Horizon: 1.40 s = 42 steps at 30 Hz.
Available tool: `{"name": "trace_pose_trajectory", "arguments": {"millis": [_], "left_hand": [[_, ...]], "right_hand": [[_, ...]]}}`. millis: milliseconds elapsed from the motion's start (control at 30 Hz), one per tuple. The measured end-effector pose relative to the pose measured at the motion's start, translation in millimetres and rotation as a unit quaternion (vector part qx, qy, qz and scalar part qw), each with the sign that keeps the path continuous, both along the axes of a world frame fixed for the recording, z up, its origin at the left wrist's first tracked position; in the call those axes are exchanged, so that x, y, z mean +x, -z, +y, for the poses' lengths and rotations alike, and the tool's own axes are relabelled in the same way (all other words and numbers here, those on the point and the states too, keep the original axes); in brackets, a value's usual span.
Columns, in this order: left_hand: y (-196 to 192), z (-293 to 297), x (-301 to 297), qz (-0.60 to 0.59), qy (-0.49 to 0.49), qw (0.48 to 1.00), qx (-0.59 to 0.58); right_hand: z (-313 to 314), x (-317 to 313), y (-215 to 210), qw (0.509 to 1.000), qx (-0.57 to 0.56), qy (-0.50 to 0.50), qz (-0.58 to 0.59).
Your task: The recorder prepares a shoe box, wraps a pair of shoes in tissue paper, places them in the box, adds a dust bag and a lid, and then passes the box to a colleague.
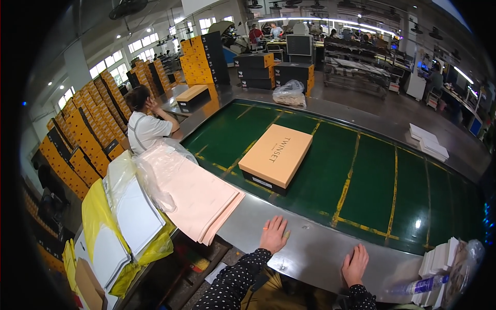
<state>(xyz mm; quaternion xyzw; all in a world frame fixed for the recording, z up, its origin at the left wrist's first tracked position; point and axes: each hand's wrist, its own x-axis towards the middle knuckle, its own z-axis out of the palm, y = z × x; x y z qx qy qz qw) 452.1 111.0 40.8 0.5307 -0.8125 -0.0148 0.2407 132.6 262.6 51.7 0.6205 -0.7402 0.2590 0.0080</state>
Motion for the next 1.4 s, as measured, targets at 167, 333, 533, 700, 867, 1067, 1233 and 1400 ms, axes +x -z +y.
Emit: {"name": "trace_pose_trajectory", "arguments": {"millis": [167, 333, 533, 700, 867, 1067, 1233, 1400], "left_hand": [[-1, 1, -1, -0.004, 0.000, 1.000, -0.001], [-1, 1, -1, -0.001, 0.001, 1.000, -0.002], [0, -1, -2, 0.003, 0.001, 1.000, -0.005], [-2, 0, -8, 0.002, -0.001, 1.000, -0.003], [-1, 7, 0, -0.003, -0.005, 1.000, -0.003], [0, 7, 3, 0.008, 0.015, 1.000, 0.004], [8, -8, -17, 0.033, 0.051, 0.998, 0.017], [2, -27, 64, -0.011, -0.016, 0.999, -0.049]], "right_hand": [[0, -1, 0, 1.000, 0.001, -0.001, 0.002], [1, -1, -1, 1.000, 0.009, 0.000, 0.003], [-1, -4, 1, 1.000, 0.007, -0.001, 0.008], [-2, -9, -1, 1.000, 0.007, 0.001, 0.007], [3, -4, 1, 1.000, 0.009, -0.003, 0.007], [14, 5, 0, 1.000, 0.001, 0.009, 0.012], [10, -15, -4, 0.994, -0.086, -0.003, 0.070], [-44, 42, -17, 0.997, -0.055, -0.031, 0.046]]}}
